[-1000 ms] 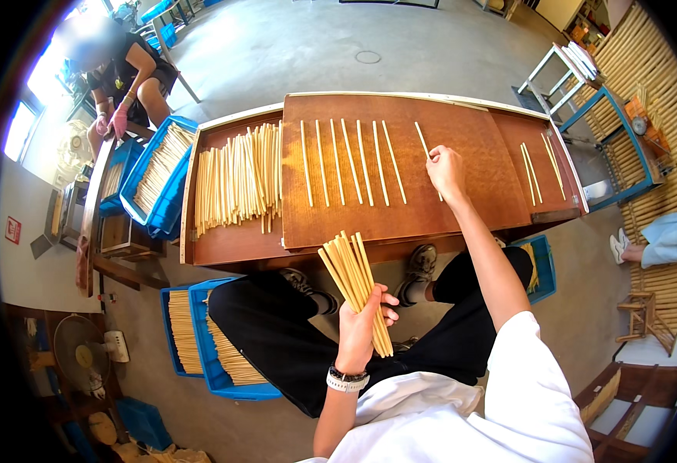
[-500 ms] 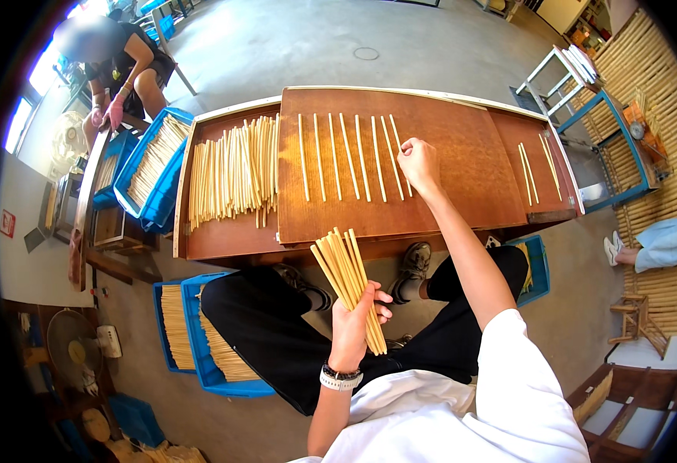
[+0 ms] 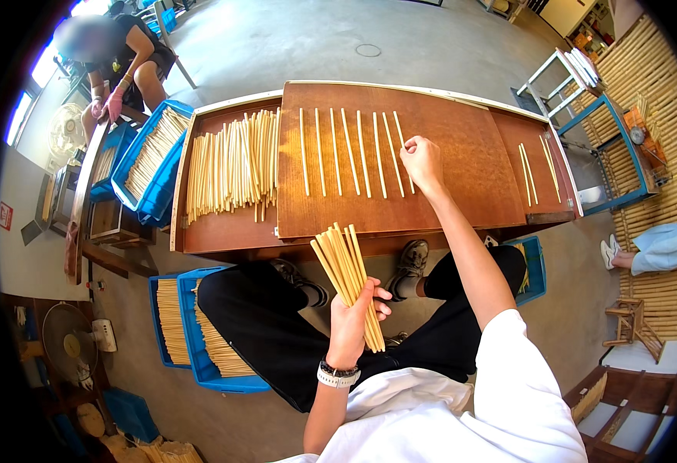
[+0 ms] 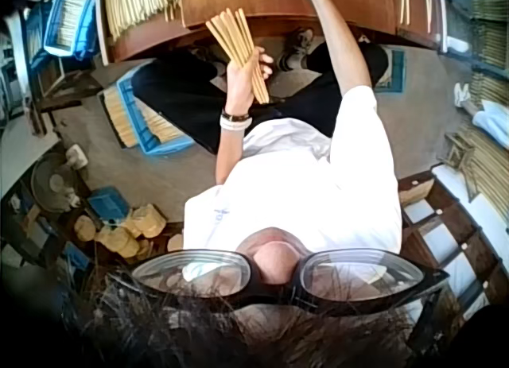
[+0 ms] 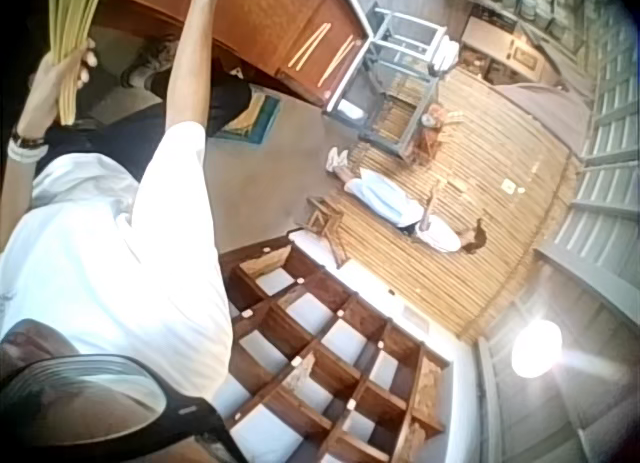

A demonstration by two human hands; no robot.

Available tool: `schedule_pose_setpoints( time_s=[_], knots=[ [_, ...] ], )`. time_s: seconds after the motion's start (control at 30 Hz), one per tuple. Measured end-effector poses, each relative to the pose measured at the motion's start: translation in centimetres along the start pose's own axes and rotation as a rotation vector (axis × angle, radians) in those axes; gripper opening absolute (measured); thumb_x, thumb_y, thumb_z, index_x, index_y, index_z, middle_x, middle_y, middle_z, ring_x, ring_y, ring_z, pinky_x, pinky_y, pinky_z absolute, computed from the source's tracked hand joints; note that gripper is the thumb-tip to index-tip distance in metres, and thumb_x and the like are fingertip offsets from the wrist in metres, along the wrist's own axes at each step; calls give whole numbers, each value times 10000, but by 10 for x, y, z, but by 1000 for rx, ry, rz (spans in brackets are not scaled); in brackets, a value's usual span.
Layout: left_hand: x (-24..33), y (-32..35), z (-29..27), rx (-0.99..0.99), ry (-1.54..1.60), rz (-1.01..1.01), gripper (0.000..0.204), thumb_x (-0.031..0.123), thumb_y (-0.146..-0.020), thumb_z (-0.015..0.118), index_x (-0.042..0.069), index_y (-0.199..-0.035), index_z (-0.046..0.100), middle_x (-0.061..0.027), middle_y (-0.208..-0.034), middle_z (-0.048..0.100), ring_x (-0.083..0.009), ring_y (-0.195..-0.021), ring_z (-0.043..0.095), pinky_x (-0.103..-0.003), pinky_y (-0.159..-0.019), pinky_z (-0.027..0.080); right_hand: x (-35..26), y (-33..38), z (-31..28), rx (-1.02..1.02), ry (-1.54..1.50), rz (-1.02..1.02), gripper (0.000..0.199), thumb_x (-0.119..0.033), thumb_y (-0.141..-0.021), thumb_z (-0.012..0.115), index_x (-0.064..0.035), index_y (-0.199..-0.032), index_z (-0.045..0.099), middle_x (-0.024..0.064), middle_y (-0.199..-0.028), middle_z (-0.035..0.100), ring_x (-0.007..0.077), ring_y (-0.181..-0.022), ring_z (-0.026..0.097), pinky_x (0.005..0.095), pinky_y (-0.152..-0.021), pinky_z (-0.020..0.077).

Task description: The person picks up a bundle of thin wooden sticks from a blue bin, places them on a wooden surface, and sorts them individually into a row before placing some back into another bin.

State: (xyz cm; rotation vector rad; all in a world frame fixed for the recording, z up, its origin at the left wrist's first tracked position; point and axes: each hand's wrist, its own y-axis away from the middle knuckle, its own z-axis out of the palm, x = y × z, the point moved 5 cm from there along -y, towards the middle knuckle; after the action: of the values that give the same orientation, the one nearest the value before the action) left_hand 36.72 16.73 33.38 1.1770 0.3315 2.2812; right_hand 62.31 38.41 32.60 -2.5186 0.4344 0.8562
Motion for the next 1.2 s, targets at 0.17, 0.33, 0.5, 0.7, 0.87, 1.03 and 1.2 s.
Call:
schedule_pose_setpoints(
  time_s=[0.17,0.33,0.5,0.7,0.87,1.03,1.2],
  knots=[
    [0,0,0,5,-6,-2,211,209,-1016,536,8,-1069,568,-80,-859,665,-120,-654,628,-228,-584,500,-1,1,-2,-14,-3,20,134,-128,-784,706,-1,-820,686,160,-794,692,314,-763,680,408,-719,537],
    [-1,0,1,-6,-3,2,215,215,-1016,536,9,-1068,569,-77,-858,665,-117,-658,632,-224,-586,504,2,1,-4,-8,9,12,140,-137,-794,702,0,-817,681,162,-796,689,316,-757,677,409,-713,535],
    [0,1,1,9,-7,-5,195,198,-1013,537,12,-1067,561,-75,-850,652,-121,-645,610,-238,-577,488,6,1,-5,-16,19,18,148,-144,-801,698,2,-812,678,160,-801,686,319,-757,673,412,-713,533],
    [0,1,3,20,-7,-21,180,185,-1010,537,14,-1066,555,-75,-845,643,-125,-640,599,-244,-572,477,12,-3,-8,-17,34,27,150,-147,-801,696,2,-815,680,154,-794,684,315,-761,670,415,-715,530],
    [-1,0,3,16,-7,-24,176,181,-1010,536,15,-1064,556,-76,-843,644,-128,-638,599,-246,-573,476,15,-4,-10,-31,31,34,150,-148,-805,693,0,-824,683,151,-796,685,313,-762,669,414,-722,529],
    [-2,0,1,3,1,-12,209,197,-1011,543,-2,-1071,566,-88,-858,668,-128,-654,632,-236,-584,500,19,-6,-12,-27,62,19,148,-144,-804,694,1,-829,686,154,-805,683,313,-767,667,416,-723,528],
    [-2,0,1,6,-7,-15,211,199,-1011,543,-3,-1070,569,-88,-858,669,-127,-657,632,-235,-587,501,23,-8,-15,-27,65,20,154,-147,-806,696,5,-830,687,165,-811,681,317,-770,665,416,-726,528]
  ],
)
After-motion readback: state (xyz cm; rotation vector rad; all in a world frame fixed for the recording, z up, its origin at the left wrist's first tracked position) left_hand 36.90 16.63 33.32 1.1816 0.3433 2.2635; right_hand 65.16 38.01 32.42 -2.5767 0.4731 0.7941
